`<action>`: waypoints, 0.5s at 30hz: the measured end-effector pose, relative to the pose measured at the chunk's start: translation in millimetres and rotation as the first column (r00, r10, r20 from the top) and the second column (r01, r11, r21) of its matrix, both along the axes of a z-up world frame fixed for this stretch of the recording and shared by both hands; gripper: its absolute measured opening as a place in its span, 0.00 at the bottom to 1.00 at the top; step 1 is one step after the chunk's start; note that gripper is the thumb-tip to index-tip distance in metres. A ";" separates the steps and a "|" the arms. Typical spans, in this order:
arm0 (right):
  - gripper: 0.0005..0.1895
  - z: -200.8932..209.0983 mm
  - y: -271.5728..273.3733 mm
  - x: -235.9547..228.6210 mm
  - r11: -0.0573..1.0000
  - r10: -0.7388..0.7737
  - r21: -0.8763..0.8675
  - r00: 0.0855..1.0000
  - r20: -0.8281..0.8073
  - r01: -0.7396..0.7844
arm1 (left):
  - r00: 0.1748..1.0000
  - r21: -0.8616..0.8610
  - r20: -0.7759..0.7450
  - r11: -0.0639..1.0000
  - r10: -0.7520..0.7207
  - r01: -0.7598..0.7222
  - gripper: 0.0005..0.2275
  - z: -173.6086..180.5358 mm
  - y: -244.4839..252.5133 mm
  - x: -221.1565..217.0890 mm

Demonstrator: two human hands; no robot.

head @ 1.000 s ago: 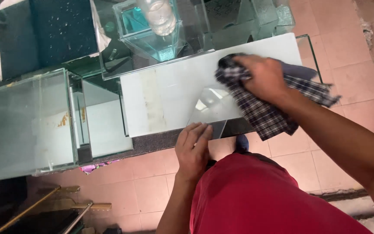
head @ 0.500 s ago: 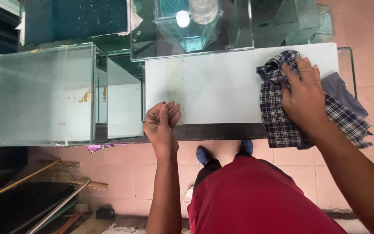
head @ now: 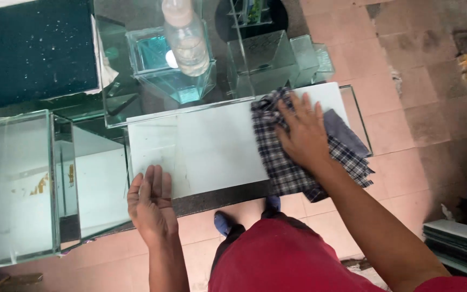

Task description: The person is cleaning glass surfaces by spraying them with a liquid and wiping them down thoroughly with a cloth.

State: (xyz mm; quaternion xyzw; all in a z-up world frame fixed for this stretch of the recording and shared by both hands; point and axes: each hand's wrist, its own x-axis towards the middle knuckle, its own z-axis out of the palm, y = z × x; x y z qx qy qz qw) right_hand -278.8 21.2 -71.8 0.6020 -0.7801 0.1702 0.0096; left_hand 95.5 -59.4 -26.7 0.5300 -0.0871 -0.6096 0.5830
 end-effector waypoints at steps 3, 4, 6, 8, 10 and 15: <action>0.33 -14.0 5.0 -48.7 0.977 -0.213 -0.019 0.977 0.000 0.213 | 0.993 0.085 0.038 0.990 -0.114 0.110 0.15 30.7 3.3 -1.3; 0.33 -13.4 -6.7 -37.9 0.977 -0.212 -0.028 0.977 -0.004 0.212 | 0.993 0.076 0.032 0.991 -0.113 0.110 0.15 26.9 4.1 8.2; 0.43 -14.2 -20.2 -17.6 0.950 -0.291 0.091 0.953 -0.085 0.299 | 0.925 0.112 0.166 0.938 -0.342 0.327 0.12 18.1 7.0 24.1; 0.46 9.1 -26.9 37.8 0.967 -0.170 0.176 0.981 -0.095 0.185 | 0.862 0.159 0.230 0.891 -0.452 0.425 0.12 4.9 8.3 44.7; 0.49 26.4 -34.4 60.7 0.966 -0.034 0.253 0.996 -0.084 0.054 | 0.788 0.201 0.300 0.843 -0.538 0.499 0.16 -5.7 4.8 58.6; 0.36 23.5 -9.8 1.8 0.946 -0.180 0.274 0.984 -0.004 0.174 | 0.665 0.336 0.431 0.793 -0.609 0.508 0.17 -14.7 4.1 71.4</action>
